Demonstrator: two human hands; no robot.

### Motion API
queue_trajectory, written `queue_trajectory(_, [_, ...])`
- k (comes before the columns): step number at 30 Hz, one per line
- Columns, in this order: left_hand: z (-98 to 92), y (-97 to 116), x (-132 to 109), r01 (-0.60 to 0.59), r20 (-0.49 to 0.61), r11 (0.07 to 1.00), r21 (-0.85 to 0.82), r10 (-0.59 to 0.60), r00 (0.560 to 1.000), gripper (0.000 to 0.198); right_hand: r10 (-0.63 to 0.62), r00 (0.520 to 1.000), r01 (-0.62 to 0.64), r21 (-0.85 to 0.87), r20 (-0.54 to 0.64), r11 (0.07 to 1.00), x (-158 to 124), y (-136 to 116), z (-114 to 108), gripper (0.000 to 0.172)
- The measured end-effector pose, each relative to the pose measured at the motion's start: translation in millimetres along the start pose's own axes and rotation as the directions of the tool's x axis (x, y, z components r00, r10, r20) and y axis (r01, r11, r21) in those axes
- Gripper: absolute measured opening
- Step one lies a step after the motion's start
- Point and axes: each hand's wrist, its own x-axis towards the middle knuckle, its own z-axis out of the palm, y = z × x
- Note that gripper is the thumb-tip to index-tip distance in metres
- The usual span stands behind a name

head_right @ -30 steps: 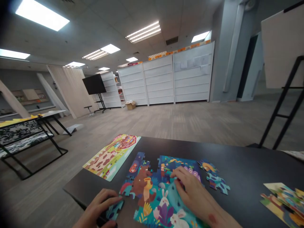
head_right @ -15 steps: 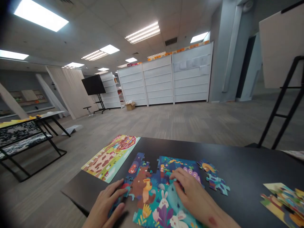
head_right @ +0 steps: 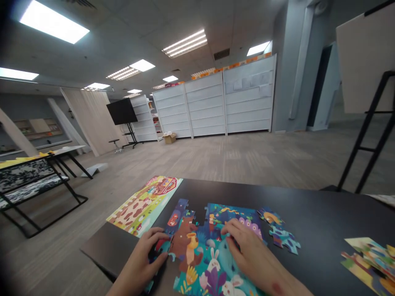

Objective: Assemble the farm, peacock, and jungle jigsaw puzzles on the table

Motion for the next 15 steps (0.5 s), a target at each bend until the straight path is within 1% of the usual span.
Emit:
queue_trajectory(3, [0.4,1.0,-2.0,-0.014,-0.016,0.998,0.066,0.015,1.0,0.027,-0.007,1.0,0.007,0.006,-0.009,1.0,-0.5,0.9,1.1,0.026])
queue_trajectory(8, [-1.2,2.0,-7.1,-0.086,-0.041,0.981,0.173,0.095,0.995,0.027,-0.006,1.0,0.007,0.008,-0.022,1.0,-0.8,0.5,0.8,0.025])
queue_trajectory(12, [0.9,0.7,-7.1,-0.12,-0.078,0.968,0.222,0.14,0.987,0.027,-0.005,1.0,0.006,0.015,-0.02,1.0,-1.3,-0.9,-0.6,0.026])
queue_trajectory(15, [2.7,3.8,-5.6,-0.125,-0.06,0.964,0.236,0.143,0.988,0.027,-0.003,1.0,0.003,0.008,-0.007,1.0,-1.3,-1.8,-1.6,0.026])
